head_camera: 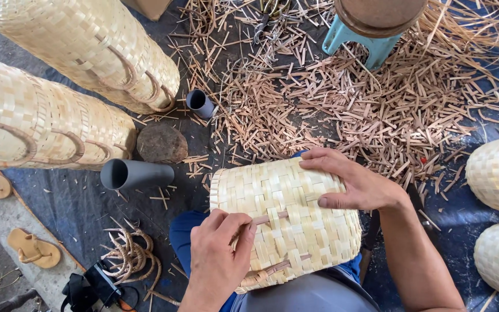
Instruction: The person sits on the floor of a bamboo craft workshop fitting a curved bamboo handle into the woven wall of a bamboo basket, pressing and tucking the handle ends into the weave and rotating the basket to work each side. At the end they lift the finished basket and stack it upright with other completed baskets.
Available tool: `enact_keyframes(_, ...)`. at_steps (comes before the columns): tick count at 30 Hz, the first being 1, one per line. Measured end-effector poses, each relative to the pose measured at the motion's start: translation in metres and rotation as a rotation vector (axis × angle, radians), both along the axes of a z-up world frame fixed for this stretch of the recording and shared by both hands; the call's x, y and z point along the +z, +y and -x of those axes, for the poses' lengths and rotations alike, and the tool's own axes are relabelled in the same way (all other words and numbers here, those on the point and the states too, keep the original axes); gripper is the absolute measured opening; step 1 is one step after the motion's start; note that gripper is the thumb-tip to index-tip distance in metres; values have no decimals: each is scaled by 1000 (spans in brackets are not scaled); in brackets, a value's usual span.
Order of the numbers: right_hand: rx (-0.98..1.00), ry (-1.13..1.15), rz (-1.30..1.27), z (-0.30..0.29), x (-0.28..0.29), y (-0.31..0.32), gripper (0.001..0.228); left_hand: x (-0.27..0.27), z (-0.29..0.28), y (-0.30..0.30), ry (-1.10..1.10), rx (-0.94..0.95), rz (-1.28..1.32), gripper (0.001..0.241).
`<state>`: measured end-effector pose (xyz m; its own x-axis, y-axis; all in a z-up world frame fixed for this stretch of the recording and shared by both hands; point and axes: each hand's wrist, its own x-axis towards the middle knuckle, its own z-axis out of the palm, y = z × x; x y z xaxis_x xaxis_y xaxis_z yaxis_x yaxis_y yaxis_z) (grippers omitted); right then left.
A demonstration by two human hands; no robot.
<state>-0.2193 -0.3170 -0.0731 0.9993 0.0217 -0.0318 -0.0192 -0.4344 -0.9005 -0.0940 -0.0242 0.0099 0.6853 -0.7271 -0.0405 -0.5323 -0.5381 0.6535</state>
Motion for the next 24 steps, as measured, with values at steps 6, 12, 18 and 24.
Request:
enact_keyframes(6,2,10,10,0,-2,-3,84,-6,2,13,-103,-19,47,20)
enact_keyframes(12,-48,17,-109,17,-16,-15,81,-56,4,75,605,200,581,57)
enact_keyframes(18,-43,34,-13,8,-9,-17,82,-52,34,73,1345,206,808,66)
enact_keyframes(24,-30,17,-2,10,-18,-22,81,-62,42,70,1215,184,740,70)
